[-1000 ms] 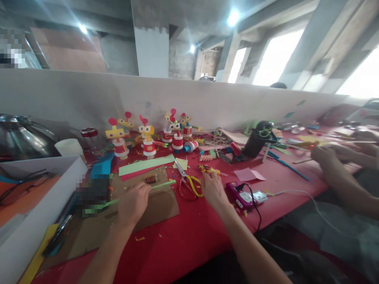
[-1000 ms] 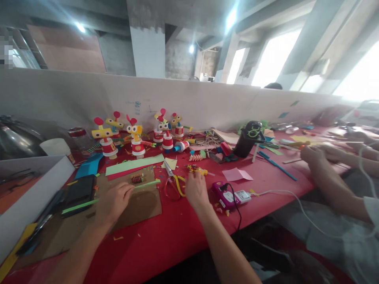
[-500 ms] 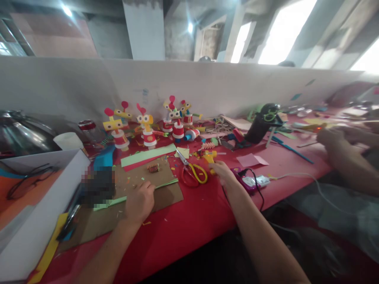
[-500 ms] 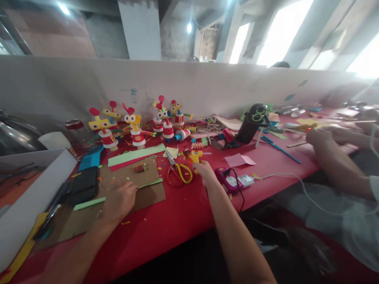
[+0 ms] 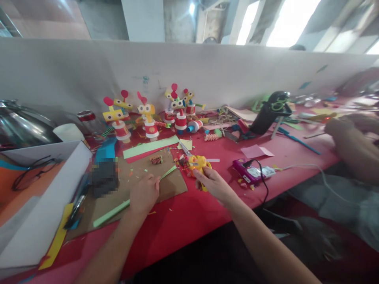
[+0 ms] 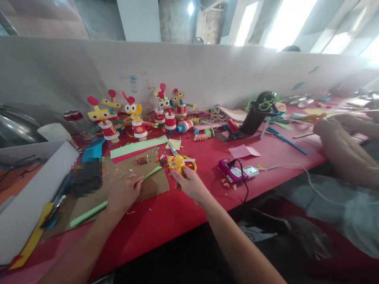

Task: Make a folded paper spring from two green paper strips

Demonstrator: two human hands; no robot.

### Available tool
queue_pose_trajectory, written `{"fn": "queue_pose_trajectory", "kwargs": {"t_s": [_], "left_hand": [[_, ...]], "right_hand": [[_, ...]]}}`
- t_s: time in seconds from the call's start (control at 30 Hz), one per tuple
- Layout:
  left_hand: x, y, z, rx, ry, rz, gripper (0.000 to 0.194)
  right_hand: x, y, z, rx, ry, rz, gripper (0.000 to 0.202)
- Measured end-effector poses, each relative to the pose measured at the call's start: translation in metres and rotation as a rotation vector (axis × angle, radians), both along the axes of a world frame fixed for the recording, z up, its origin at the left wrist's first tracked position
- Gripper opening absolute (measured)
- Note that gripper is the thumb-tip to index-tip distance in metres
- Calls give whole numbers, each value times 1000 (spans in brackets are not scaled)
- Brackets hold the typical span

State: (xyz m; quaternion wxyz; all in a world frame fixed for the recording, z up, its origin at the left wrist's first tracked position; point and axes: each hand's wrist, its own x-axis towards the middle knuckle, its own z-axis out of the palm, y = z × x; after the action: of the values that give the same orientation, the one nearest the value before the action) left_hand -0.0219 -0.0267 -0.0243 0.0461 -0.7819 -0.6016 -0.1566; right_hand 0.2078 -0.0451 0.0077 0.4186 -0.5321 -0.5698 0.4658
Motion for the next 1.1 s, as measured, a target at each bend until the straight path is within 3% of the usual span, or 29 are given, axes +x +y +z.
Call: {"fn": "queue_pose_trajectory", "kwargs": {"t_s": [0.17,0.43,0.77,1.1], "left_hand": [[0,3,-1,-105,-90,11,32],[-4,8,-2,-149,-135,-13,32],[-3,10,1,-201,-111,-3,33],[-6,12,0,-177,-133,21,26]], "right_hand": [[-9,-2,-13,63,-210,72,25],[-13,3,-17,48,-431,-4,28],[-20,15,-18,63,-522,-54,26],[-33,5,-12,64,-484,60,26]]}}
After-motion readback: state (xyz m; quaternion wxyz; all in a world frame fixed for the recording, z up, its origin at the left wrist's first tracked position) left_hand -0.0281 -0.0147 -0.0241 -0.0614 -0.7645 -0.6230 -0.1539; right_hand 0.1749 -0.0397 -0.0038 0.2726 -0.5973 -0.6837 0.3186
